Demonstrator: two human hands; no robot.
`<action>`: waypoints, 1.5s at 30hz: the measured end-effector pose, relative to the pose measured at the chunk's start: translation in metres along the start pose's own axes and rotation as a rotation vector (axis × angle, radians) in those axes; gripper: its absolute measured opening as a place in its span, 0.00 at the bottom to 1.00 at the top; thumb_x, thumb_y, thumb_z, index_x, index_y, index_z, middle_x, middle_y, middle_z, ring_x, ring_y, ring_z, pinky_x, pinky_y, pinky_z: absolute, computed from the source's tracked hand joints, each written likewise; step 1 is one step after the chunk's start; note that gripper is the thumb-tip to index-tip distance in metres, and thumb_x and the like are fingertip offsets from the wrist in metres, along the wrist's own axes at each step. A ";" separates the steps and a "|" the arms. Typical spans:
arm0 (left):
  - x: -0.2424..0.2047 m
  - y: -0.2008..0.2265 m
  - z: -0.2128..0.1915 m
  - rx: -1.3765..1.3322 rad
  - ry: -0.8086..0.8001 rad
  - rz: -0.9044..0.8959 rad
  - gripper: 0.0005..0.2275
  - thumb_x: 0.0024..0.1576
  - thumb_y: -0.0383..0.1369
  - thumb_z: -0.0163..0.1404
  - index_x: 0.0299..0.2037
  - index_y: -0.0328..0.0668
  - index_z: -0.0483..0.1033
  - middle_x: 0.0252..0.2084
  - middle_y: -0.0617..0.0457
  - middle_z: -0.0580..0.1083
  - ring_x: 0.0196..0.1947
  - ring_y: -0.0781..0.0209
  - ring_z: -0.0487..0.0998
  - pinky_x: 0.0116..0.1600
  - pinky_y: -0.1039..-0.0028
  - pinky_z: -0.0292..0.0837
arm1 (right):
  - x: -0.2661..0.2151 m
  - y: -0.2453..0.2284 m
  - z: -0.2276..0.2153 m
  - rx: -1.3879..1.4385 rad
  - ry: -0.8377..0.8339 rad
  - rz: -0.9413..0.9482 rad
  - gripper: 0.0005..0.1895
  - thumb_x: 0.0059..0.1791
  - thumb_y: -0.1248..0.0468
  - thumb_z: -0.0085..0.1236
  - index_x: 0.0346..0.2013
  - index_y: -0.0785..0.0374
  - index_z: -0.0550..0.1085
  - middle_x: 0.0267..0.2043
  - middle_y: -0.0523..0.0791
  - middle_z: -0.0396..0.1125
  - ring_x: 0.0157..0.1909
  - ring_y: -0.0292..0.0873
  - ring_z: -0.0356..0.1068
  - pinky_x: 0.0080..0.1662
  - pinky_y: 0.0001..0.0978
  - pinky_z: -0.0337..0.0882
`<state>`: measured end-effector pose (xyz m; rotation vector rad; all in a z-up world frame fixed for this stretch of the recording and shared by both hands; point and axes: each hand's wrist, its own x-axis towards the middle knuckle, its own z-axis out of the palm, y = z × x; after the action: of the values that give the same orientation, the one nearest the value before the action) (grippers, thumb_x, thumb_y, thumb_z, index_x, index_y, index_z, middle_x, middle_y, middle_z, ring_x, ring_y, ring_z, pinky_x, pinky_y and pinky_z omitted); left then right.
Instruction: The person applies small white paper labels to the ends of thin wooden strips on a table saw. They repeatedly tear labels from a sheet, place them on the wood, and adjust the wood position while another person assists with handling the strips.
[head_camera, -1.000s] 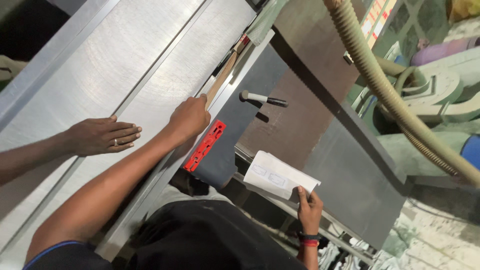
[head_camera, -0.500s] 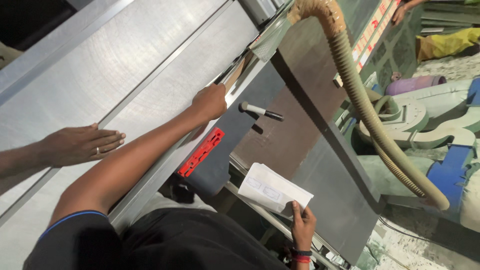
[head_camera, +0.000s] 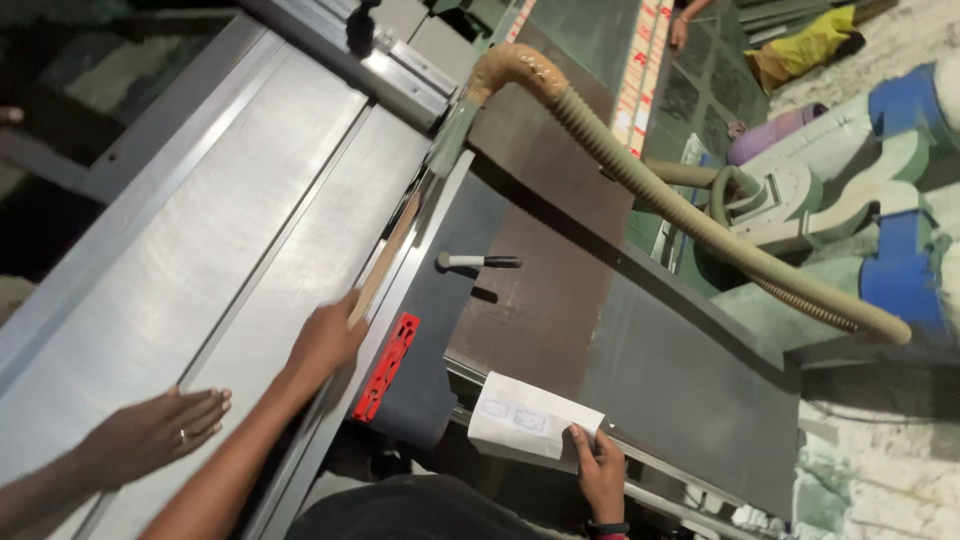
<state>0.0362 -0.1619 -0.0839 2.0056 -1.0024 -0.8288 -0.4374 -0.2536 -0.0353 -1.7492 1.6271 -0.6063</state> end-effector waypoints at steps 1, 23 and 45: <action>-0.018 -0.002 -0.003 -0.035 0.074 0.090 0.26 0.55 0.37 0.52 0.64 0.36 0.68 0.45 0.29 0.78 0.45 0.35 0.80 0.51 0.56 0.75 | -0.001 0.002 0.002 0.012 -0.013 -0.037 0.19 0.51 0.56 0.60 0.43 0.73 0.80 0.32 0.48 0.78 0.35 0.34 0.71 0.39 0.28 0.71; -0.119 0.055 -0.005 0.077 0.488 0.363 0.22 0.57 0.30 0.53 0.62 0.30 0.70 0.63 0.34 0.69 0.62 0.37 0.72 0.62 0.59 0.69 | -0.014 -0.051 0.033 0.127 -0.120 -0.306 0.13 0.50 0.60 0.59 0.43 0.68 0.79 0.34 0.49 0.78 0.33 0.39 0.74 0.38 0.33 0.71; -0.132 0.005 0.083 -0.799 -0.203 -0.164 0.19 0.62 0.39 0.54 0.53 0.27 0.79 0.41 0.42 0.80 0.40 0.56 0.77 0.45 0.70 0.71 | -0.020 -0.049 0.034 0.431 -0.568 -0.335 0.17 0.53 0.58 0.60 0.51 0.67 0.78 0.44 0.46 0.77 0.46 0.37 0.72 0.50 0.32 0.73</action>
<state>-0.0959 -0.0787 -0.0950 1.3347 -0.4805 -1.2937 -0.3818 -0.2285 -0.0206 -1.6685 0.7600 -0.4997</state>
